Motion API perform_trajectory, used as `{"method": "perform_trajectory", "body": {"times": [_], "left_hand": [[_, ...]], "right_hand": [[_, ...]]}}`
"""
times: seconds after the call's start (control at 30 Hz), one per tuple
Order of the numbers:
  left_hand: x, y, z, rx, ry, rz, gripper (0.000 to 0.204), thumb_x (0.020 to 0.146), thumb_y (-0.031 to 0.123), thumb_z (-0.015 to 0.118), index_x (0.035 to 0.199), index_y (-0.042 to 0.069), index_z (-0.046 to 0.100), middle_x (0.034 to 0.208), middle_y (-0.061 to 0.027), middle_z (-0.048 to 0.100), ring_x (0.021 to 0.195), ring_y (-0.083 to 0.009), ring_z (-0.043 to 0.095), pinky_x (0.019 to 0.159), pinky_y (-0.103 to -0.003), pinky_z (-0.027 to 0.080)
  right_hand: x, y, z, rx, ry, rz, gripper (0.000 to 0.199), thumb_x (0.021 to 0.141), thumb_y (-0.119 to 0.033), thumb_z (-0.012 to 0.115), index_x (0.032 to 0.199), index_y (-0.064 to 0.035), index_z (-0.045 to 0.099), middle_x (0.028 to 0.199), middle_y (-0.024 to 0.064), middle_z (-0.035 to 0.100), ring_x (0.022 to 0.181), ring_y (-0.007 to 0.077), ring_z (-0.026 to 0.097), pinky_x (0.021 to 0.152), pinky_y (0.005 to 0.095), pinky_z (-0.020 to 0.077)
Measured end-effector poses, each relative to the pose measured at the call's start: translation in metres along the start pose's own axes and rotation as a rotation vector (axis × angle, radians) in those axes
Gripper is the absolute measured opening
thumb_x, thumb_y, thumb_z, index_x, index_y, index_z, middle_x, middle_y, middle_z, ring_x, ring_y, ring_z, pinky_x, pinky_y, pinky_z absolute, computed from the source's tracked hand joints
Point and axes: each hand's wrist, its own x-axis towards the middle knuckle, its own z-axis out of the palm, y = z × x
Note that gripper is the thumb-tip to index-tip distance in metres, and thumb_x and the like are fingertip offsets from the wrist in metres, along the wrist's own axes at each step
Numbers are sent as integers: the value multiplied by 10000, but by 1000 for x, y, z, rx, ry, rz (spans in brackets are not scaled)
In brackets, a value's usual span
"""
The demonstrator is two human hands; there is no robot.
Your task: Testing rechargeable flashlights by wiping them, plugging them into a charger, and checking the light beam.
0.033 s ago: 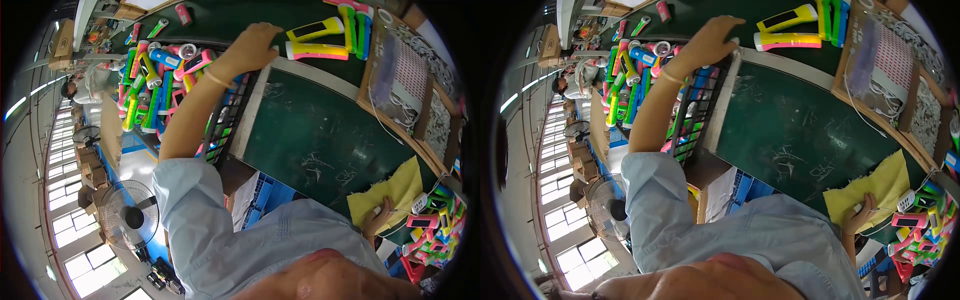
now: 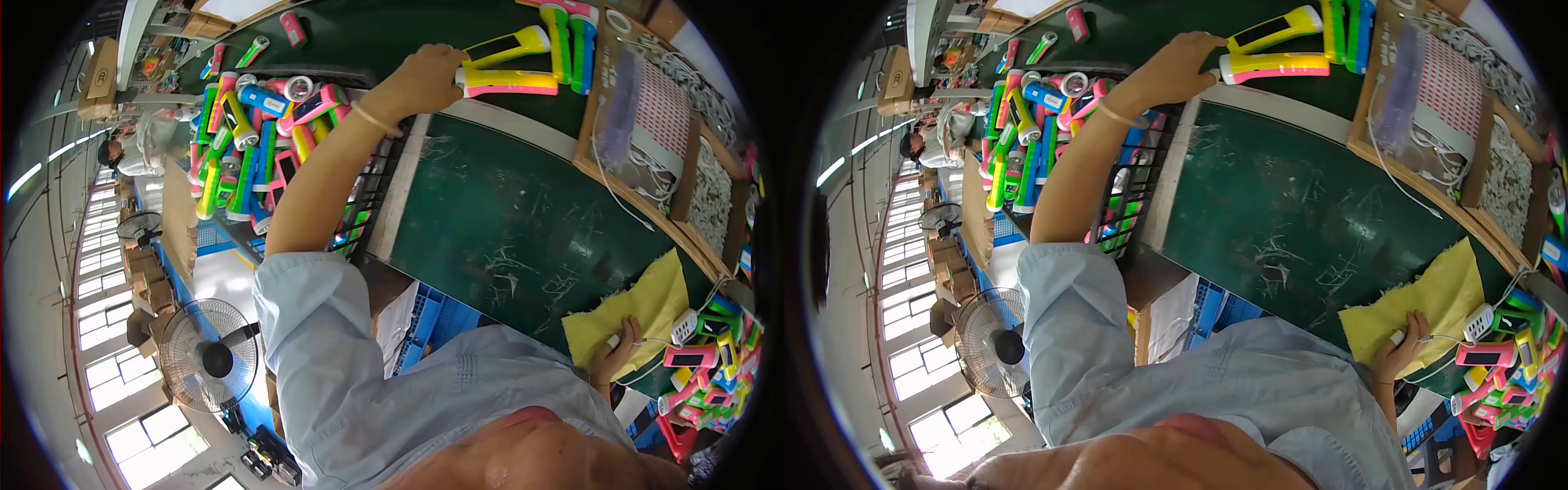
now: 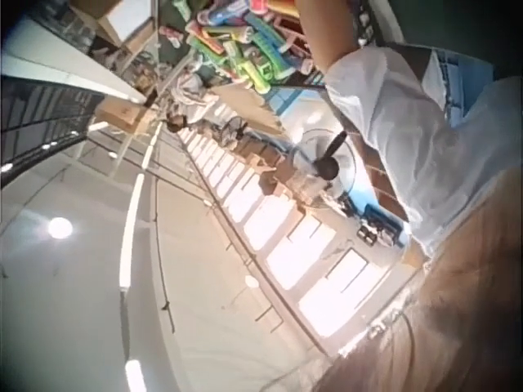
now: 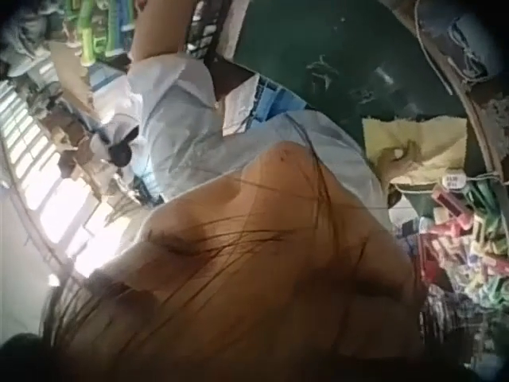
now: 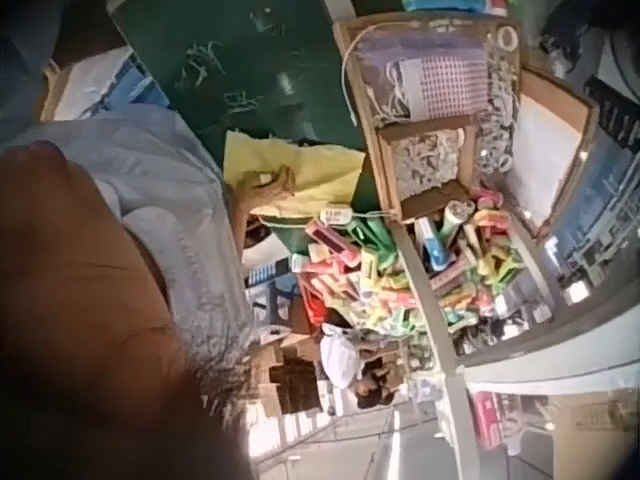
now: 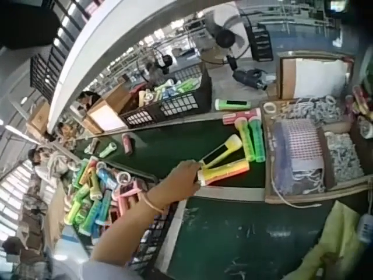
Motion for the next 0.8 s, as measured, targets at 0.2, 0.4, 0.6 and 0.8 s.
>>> {"method": "perform_trajectory", "body": {"times": [0.2, 0.4, 0.6, 0.8], "left_hand": [[49, 5, 77, 176, -68, -83, 520, 606, 160, 708, 1061, -11, 522, 1052, -164, 500, 999, -366, 485, 867, -407, 427], [9, 20, 70, 333, 220, -190, 499, 600, 158, 702, 1064, 89, 530, 1022, -149, 519, 953, -377, 504, 833, -423, 455], [-74, 136, 28, 79, 581, -152, 426, 608, 87, 661, 1008, 30, 528, 922, -198, 575, 868, -372, 558, 764, -411, 458], [-125, 344, 40, -298, 317, 241, 492, 576, -58, 631, 1044, 43, 514, 998, -130, 539, 930, -285, 559, 801, -327, 459]], "right_hand": [[-21, 12, -12, 102, 4, -111, 355, 699, 15, 416, 1024, 9, 557, 1107, 178, 551, 1094, 385, 477, 926, 446, 347], [-36, 10, -19, -80, -86, -161, 484, 683, 19, 461, 1157, -54, 524, 1221, 98, 502, 1175, 301, 446, 947, 416, 330], [-3, 35, -14, 95, -19, -318, 496, 729, -7, 518, 1222, -22, 464, 1223, 150, 479, 1163, 338, 427, 971, 397, 331], [0, 49, -62, 1246, -301, -29, 395, 923, -279, 448, 1190, 7, 506, 1135, 127, 556, 1043, 258, 543, 877, 322, 423]]}}
